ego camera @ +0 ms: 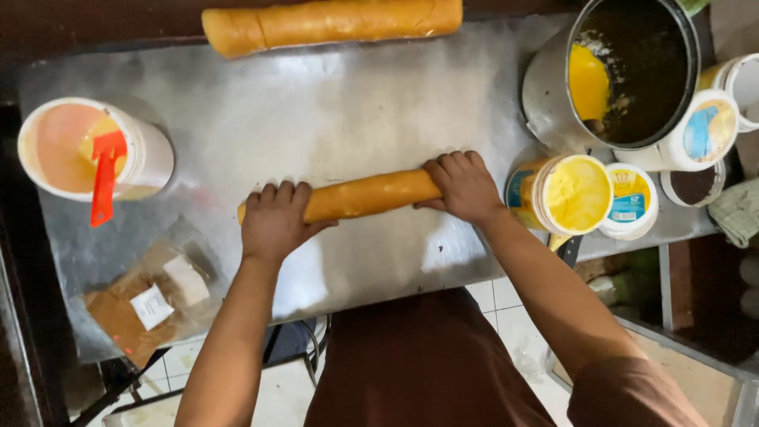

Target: Rolling filled dough on a counter, checking an industrial oven, and organizing ingredient containers in a bakery.

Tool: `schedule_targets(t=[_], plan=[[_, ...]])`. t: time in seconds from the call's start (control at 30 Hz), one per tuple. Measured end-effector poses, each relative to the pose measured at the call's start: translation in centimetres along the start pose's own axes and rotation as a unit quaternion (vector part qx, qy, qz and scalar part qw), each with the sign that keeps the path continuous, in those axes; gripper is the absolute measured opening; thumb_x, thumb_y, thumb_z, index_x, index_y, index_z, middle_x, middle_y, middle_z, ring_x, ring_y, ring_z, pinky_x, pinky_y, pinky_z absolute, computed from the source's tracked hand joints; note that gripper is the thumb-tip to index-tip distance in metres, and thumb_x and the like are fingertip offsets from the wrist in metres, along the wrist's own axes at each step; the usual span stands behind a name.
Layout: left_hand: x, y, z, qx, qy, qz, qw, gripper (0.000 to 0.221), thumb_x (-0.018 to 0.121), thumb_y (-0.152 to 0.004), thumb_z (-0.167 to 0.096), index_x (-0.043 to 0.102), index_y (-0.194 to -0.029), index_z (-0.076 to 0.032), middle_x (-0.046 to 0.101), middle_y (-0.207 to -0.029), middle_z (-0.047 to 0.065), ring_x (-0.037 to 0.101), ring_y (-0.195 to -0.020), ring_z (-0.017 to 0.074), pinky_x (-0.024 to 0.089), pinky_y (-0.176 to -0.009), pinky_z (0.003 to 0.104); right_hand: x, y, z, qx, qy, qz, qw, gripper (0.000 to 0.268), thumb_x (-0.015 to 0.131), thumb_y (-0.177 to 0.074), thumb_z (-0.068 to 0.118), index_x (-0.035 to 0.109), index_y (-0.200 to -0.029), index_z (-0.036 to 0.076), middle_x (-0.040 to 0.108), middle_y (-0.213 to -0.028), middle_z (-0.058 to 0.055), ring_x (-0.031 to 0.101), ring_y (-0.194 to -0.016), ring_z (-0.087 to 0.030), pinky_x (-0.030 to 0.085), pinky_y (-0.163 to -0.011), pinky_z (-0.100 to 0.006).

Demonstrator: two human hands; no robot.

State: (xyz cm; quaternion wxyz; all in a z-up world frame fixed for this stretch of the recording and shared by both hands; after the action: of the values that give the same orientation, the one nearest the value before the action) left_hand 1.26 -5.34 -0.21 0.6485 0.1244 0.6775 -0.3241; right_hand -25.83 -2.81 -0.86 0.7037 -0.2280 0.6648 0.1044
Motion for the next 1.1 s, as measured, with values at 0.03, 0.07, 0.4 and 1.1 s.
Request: schedule_targets(t=[0.03, 0.07, 0.4, 1.1], plan=[[-0.3, -0.5, 0.2, 0.003, 0.002, -0.002, 1.0, 0.071, 0.059, -0.067, -0.076, 0.058, -0.102, -0.014, 0.058, -0.08, 0.004, 0.061, -0.074, 0.024, 0.05, -0.067, 0.04, -0.8, -0.5, -0.3, 0.003, 0.003, 0.0, 1.0, 0.069, 0.052, -0.077, 0.07, 0.055, -0.114, 0.012, 0.052, -0.092, -0.006, 0.053, -0.089, -0.022, 0.039, -0.081, -0.038], [-0.3, -0.4, 0.4, -0.009, 0.047, 0.022, 0.999, 0.073, 0.063, -0.064, -0.074, 0.057, -0.105, -0.014, 0.058, -0.085, 0.005, 0.061, -0.08, 0.0263, 0.05, -0.069, 0.041, -1.5, -0.6, -0.1, -0.003, -0.008, -0.002, 1.0, 0.075, 0.05, -0.074, 0.074, 0.054, -0.116, 0.011, 0.053, -0.094, -0.007, 0.054, -0.091, -0.023, 0.04, -0.083, -0.038], [-3.9, -0.4, 0.4, -0.106, 0.092, 0.058, 0.988, 0.091, 0.069, -0.056, -0.068, 0.05, -0.127, -0.014, 0.051, -0.111, 0.012, 0.046, -0.109, 0.0372, 0.031, -0.091, 0.064, -3.0, -1.0, 0.3, 0.042, -0.009, 0.036, 0.998, 0.105, 0.051, -0.065, 0.082, 0.039, -0.139, 0.007, 0.049, -0.124, -0.017, 0.04, -0.125, -0.035, 0.023, -0.105, -0.055], [0.4, -3.9, -5.2, 0.032, 0.045, 0.268, 0.962, 0.081, 0.043, -0.08, -0.073, 0.033, -0.136, -0.016, 0.047, -0.121, 0.009, 0.044, -0.115, 0.0286, 0.031, -0.097, 0.049, -2.5, -5.1, 7.6, -0.089, 0.045, -0.039, 0.994, 0.096, 0.029, -0.074, 0.08, 0.042, -0.133, 0.006, 0.052, -0.113, -0.013, 0.053, -0.106, -0.029, 0.04, -0.093, -0.044]])
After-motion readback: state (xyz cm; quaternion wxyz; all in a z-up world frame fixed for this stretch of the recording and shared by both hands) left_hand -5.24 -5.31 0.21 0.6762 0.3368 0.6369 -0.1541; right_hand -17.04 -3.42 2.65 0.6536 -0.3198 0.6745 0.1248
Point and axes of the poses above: each hand's wrist, its own y-axis away from the middle knuckle, its own x-axis out of the palm, z = x × y, the point moved 7 cm from there along -y, towards the middle knuckle
